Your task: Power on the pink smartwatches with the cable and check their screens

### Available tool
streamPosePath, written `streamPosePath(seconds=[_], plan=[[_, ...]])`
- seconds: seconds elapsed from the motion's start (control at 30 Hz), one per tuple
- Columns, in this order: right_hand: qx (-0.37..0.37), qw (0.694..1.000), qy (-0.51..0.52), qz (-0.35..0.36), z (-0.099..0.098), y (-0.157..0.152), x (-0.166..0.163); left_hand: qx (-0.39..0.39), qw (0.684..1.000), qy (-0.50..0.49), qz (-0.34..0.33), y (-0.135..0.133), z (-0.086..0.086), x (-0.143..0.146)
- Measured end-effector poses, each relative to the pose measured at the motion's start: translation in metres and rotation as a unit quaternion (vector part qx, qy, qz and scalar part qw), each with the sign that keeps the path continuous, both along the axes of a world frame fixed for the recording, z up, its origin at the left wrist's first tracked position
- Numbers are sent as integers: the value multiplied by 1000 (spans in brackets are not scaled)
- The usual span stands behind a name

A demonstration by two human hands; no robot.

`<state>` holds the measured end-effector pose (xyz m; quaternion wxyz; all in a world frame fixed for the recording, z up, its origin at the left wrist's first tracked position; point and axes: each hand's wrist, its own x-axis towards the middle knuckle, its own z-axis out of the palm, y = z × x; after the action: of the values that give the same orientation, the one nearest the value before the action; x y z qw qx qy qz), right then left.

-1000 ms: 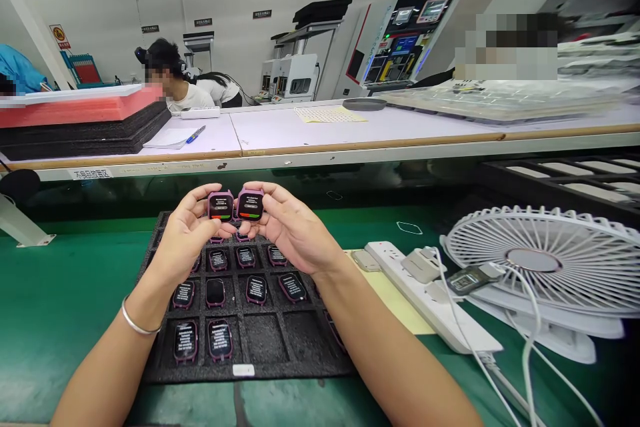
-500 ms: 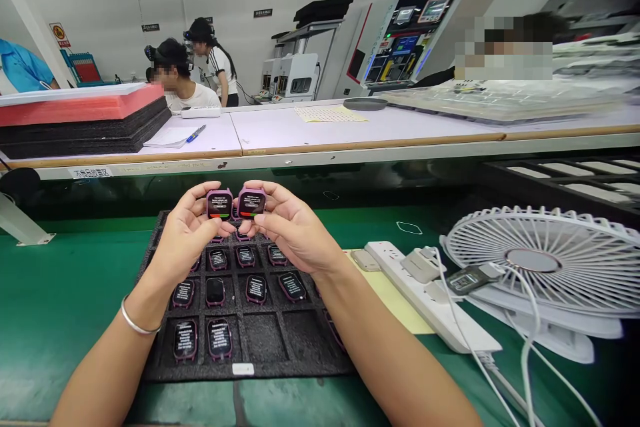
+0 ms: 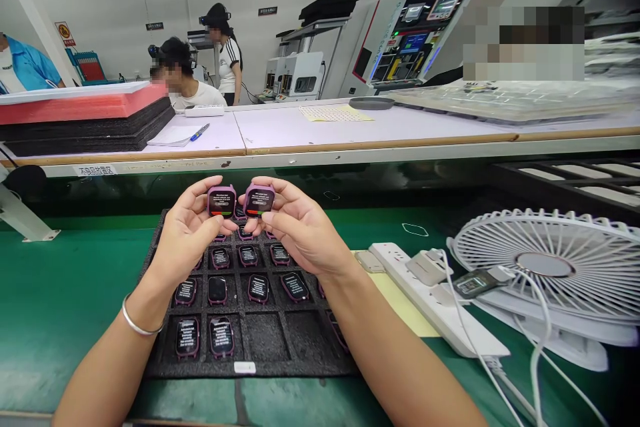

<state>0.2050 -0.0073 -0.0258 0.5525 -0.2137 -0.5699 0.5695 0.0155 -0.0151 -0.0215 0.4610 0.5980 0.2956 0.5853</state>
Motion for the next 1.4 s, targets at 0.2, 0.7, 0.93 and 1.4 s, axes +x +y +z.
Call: streamPosePath(seconds=[0.2,0.7,0.93,1.4], plan=[[13,1000,4,1,-2,2,-2,6,1000,2,-5,-1,0,2],[25,1000,-8,11,-4,2,-3,13,1000,-7,23,-1,-1,6],[11,1000,-14,-13,-2,2,-3,2,1000,2,6,-2,-2,6],[21,998,-19,-52,-1,1,-5,-25,1000,-9,-4,-7,-1,8]])
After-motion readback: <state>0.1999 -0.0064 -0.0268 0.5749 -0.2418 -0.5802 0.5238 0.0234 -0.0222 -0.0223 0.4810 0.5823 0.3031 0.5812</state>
